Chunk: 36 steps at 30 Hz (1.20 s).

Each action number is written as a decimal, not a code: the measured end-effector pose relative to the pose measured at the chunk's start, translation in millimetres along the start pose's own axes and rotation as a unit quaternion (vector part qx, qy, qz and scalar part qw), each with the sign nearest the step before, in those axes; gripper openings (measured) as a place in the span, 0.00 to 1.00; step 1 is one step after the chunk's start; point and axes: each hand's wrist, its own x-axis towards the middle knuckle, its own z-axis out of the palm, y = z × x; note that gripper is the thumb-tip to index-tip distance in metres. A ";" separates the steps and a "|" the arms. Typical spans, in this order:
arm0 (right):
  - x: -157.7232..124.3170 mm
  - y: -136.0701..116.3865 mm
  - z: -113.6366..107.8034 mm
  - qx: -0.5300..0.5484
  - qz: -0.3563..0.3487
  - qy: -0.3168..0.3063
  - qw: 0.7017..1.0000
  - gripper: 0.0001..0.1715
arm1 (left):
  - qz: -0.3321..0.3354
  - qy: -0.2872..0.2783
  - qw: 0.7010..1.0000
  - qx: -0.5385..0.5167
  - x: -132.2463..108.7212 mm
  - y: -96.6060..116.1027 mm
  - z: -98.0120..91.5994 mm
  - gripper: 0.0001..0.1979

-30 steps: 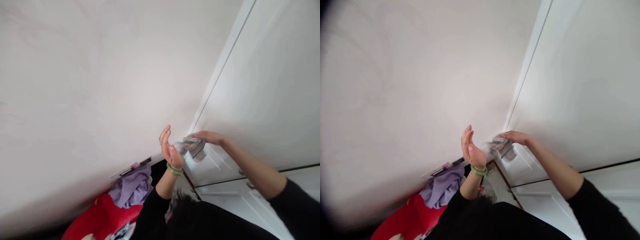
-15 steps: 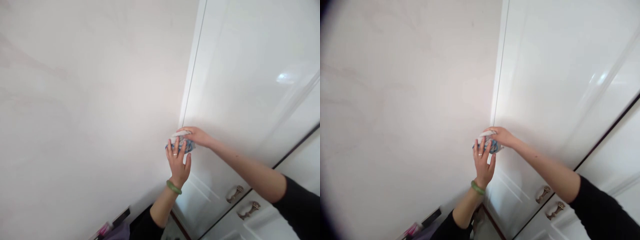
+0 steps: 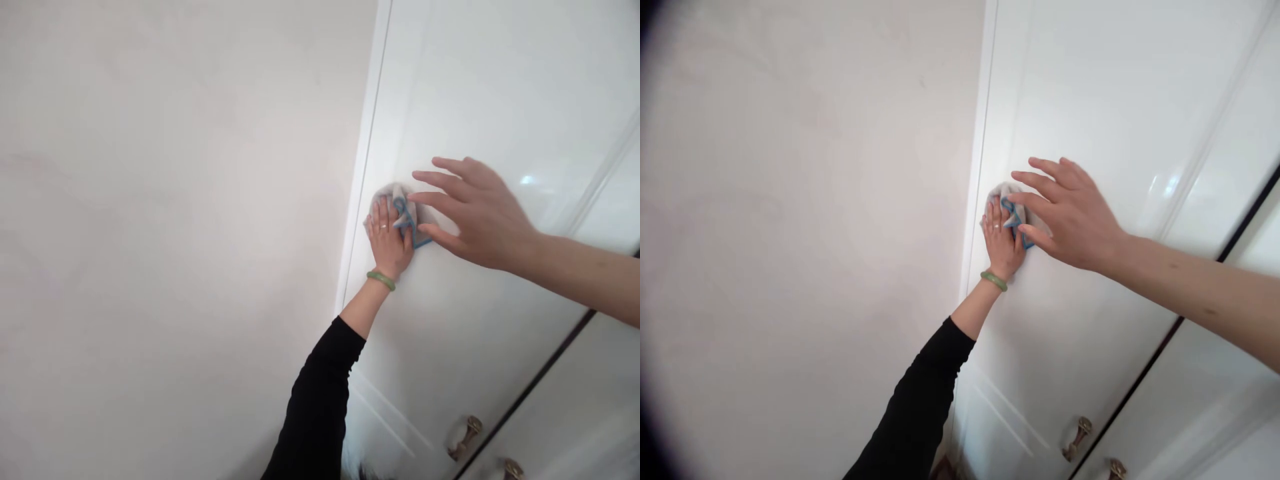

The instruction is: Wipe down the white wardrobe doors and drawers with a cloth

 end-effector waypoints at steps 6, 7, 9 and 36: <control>-27.0 19.3 -65.6 -0.035 -0.002 0.014 0.999 0.29 | 0.029 0.050 0.994 -0.098 148.1 35.9 0.4 0.37; -29.1 22.9 -69.3 -0.045 0.004 0.014 0.999 0.30 | 0.032 0.056 0.992 -0.113 175.1 41.0 -0.1 0.37; -31.9 30.2 -73.3 -0.063 0.018 0.011 0.998 0.30 | 0.034 0.067 0.991 -0.114 224.9 50.4 -3.0 0.38; -27.2 54.7 -51.8 -0.023 0.039 -0.062 0.997 0.31 | 0.019 0.043 0.996 -0.072 210.9 47.3 -8.4 0.35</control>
